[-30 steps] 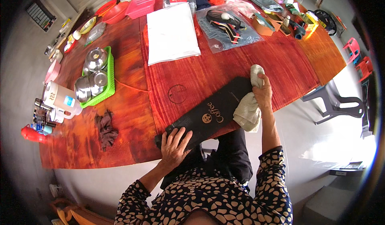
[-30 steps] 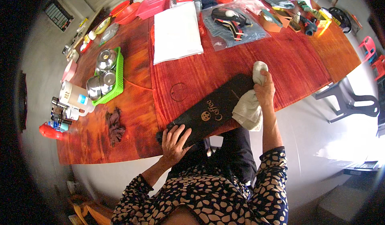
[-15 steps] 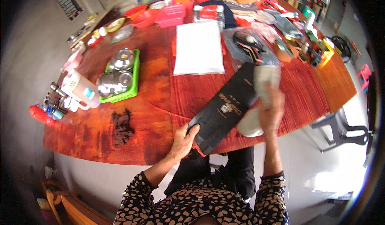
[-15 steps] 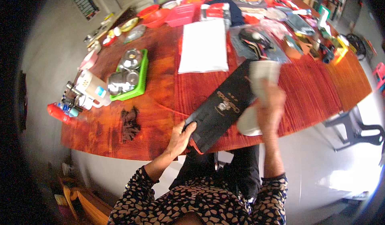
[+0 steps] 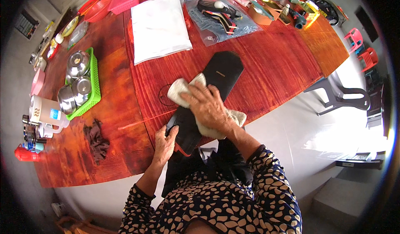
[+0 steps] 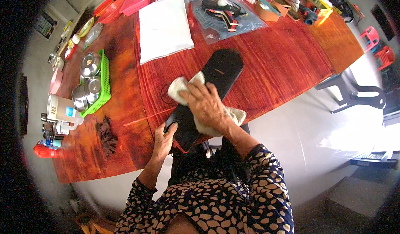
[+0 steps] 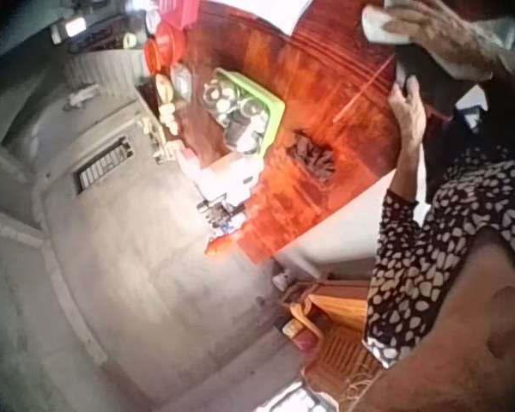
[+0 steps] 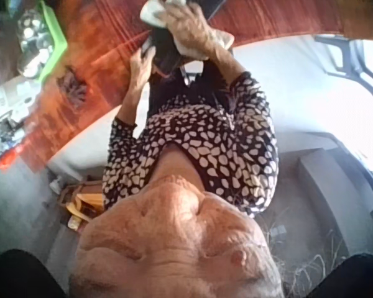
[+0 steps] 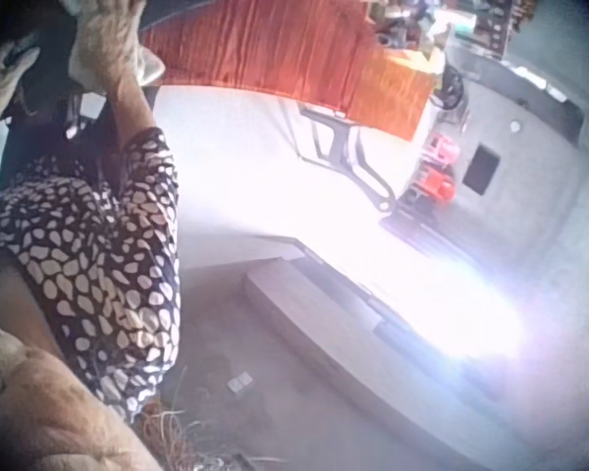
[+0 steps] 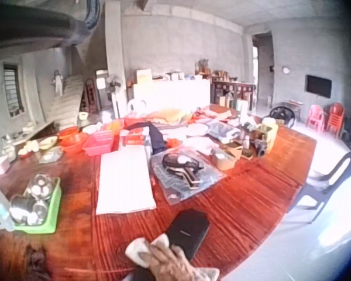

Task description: The person wipes the surface of a white plastic package, a black rectangular pouch, a small plastic bag, and a black circular case using a cloth. The person handles each item individually, wiping it thoroughly before placing it back on the table.

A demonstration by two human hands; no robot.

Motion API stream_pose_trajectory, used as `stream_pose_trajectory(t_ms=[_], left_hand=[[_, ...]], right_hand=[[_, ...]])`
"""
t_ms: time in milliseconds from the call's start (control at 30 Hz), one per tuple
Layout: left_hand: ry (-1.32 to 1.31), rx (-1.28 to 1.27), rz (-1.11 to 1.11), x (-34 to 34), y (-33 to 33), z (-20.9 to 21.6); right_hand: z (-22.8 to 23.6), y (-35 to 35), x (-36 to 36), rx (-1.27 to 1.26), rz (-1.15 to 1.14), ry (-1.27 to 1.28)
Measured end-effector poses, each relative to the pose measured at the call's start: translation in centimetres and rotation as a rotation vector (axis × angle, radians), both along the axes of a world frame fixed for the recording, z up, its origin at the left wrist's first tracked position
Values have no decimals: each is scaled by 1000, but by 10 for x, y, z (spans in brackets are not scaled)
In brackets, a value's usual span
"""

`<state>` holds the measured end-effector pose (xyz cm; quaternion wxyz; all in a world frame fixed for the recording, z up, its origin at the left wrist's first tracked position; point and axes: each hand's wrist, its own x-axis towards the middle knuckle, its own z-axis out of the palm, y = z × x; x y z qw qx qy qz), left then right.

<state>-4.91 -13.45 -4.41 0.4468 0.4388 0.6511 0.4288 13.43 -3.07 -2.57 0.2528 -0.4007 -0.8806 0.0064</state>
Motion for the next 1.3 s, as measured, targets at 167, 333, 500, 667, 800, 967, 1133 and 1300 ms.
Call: stream_pose_trajectory(t_ms=[167,333,500,667,800,967,1133,1300], left_hand=[[-6,39,-19,2,0,3],[27,61,11,7,-1,10],[-52,57,-17,7,0,6],[-8,135,24,9,3,0],[22,101,-10,5,4,3],[6,68,-4,4,3,1],[25,74,-6,4,1,2],[78,96,-17,4,2,-7]], right_hand=[[-6,41,21,42,-260,15],[-21,84,59,-33,-537,2],[-31,104,80,7,-468,99],[-23,53,42,87,-94,104],[-13,-9,7,-18,126,81],[-4,-38,2,-145,231,100],[-9,14,22,-37,-88,-66],[-24,78,52,-44,-335,29]])
